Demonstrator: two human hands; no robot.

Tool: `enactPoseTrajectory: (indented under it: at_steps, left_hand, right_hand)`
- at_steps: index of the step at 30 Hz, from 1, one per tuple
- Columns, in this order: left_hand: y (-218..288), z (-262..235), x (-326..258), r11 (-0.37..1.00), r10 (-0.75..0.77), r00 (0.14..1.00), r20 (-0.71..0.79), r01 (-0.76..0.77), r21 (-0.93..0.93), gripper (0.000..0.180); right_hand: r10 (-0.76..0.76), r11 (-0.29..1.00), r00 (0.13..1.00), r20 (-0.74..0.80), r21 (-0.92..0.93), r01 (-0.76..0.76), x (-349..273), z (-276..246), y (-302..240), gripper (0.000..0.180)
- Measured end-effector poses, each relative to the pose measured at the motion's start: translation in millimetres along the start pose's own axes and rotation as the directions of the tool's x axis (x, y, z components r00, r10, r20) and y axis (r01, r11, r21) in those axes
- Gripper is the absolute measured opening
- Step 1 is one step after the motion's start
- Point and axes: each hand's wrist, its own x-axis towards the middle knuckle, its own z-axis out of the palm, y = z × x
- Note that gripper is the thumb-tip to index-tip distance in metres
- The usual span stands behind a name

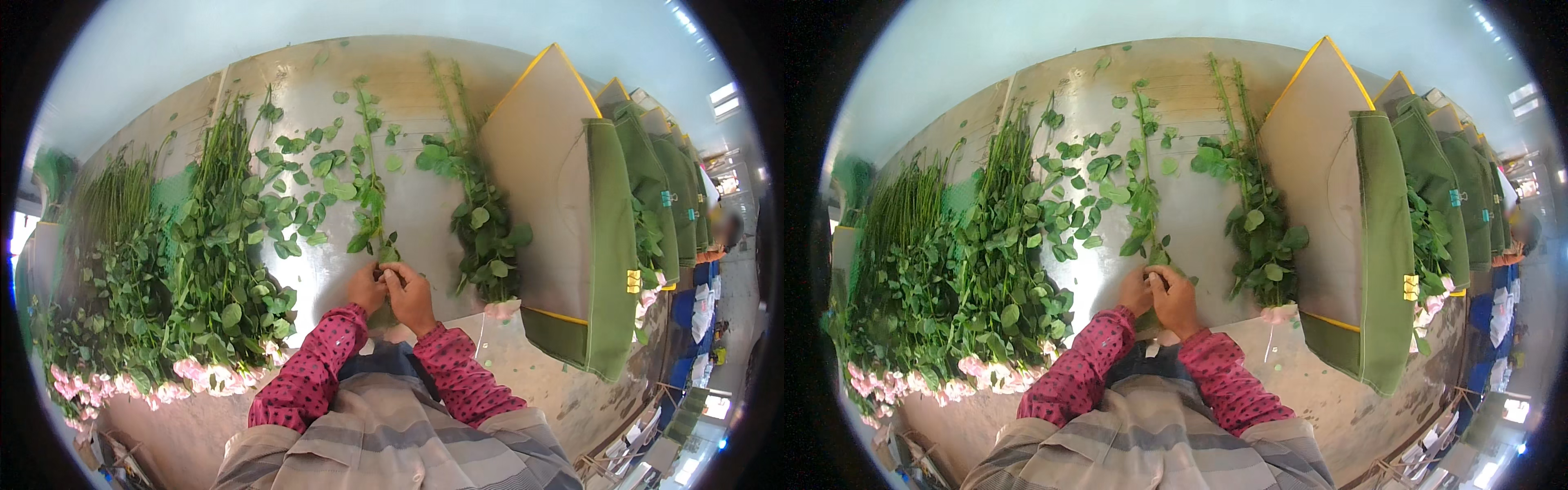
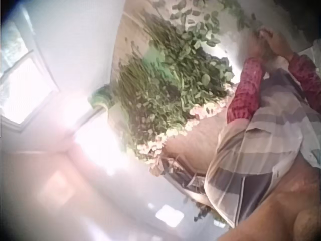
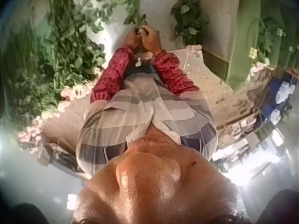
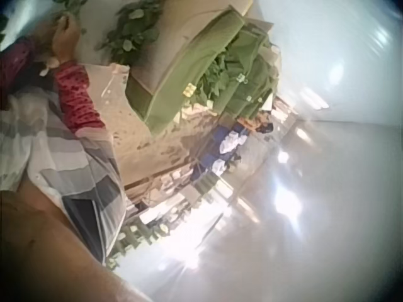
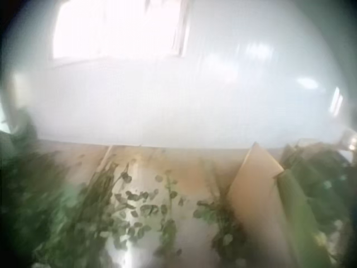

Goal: The person arranges pink roses and green leafy stems on a table, repeatedly picking up, inspecting, and placing them into bundles. The person handles the flowers by hand, adjusting their positions and occasionally removing leaves.

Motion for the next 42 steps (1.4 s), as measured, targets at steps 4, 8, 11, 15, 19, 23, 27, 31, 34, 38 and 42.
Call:
enactPoseTrajectory:
  at_steps: [4, 8, 11, 15, 19, 23, 27, 31, 34, 38, 42]
  left_hand:
    - [4.4, 12.2, -1.3, 0.999, -0.031, 0.999, 0.022, 0.031, 0.022, 0.039]
    - [11.2, -4.2, -5.8, 0.994, -0.002, 1.000, 0.007, 0.001, 0.108, 0.035]
    - [1.1, -63.8, -19.1, 0.998, 0.027, 0.982, -0.188, -0.016, 0.057, 0.032]
    - [15.1, -202.4, -50.1, 0.914, 0.197, 0.894, -0.403, -0.018, 0.406, 0.026]
    - [18.8, -310.7, -85.1, 0.853, 0.191, 0.828, -0.528, 0.125, 0.506, 0.020]
    - [-30.3, -358.2, -89.1, 0.842, 0.174, 0.858, -0.483, 0.125, 0.525, 0.020]
    - [-62.6, -361.3, -83.6, 0.841, 0.112, 0.919, -0.379, 0.116, 0.529, 0.031]
    - [-75.8, -362.6, -76.0, 0.820, 0.139, 0.927, -0.349, 0.089, 0.565, 0.035]
    - [-65.6, -365.7, -84.1, 0.799, 0.075, 0.940, -0.334, 0.143, 0.583, 0.042]
    - [-77.0, -370.3, -81.9, 0.799, 0.074, 0.948, -0.310, 0.130, 0.587, 0.046]
    - [-87.1, -372.5, -80.9, 0.830, 0.103, 0.945, -0.311, 0.091, 0.550, 0.049]
  right_hand:
    - [0.060, 0.993, 0.998, -0.020, 0.108, -0.057, -1.5, -10.6, 4.1, 0.020]
    - [0.047, 0.988, 0.999, 0.005, 0.148, -0.047, -7.8, -4.3, 11.2, 0.019]
    - [0.075, 0.985, 0.986, 0.148, 0.144, -0.096, -14.2, 8.4, -14.3, 0.019]
    - [0.152, 0.945, 0.945, 0.290, 0.237, -0.224, -17.0, 52.9, -16.7, 0.021]
    - [0.094, 0.887, 0.869, 0.487, 0.356, -0.295, -5.5, 128.6, -16.6, 0.026]
    - [0.185, 0.829, 0.824, 0.536, 0.365, -0.424, 26.4, 222.9, -37.4, 0.032]
    - [0.370, 0.852, 0.782, 0.502, 0.153, -0.501, 46.2, 282.8, -49.8, 0.040]
    - [0.388, 0.773, 0.787, 0.480, 0.296, -0.561, 52.7, 300.5, -49.5, 0.022]
    - [0.289, 0.713, 0.823, 0.489, 0.464, -0.526, 50.6, 274.6, -57.4, 0.033]
    - [0.255, 0.747, 0.861, 0.441, 0.476, -0.465, 58.1, 203.3, -57.1, 0.035]
    - [0.296, 0.853, 0.891, 0.344, 0.326, -0.409, 78.1, 122.4, -50.3, 0.033]
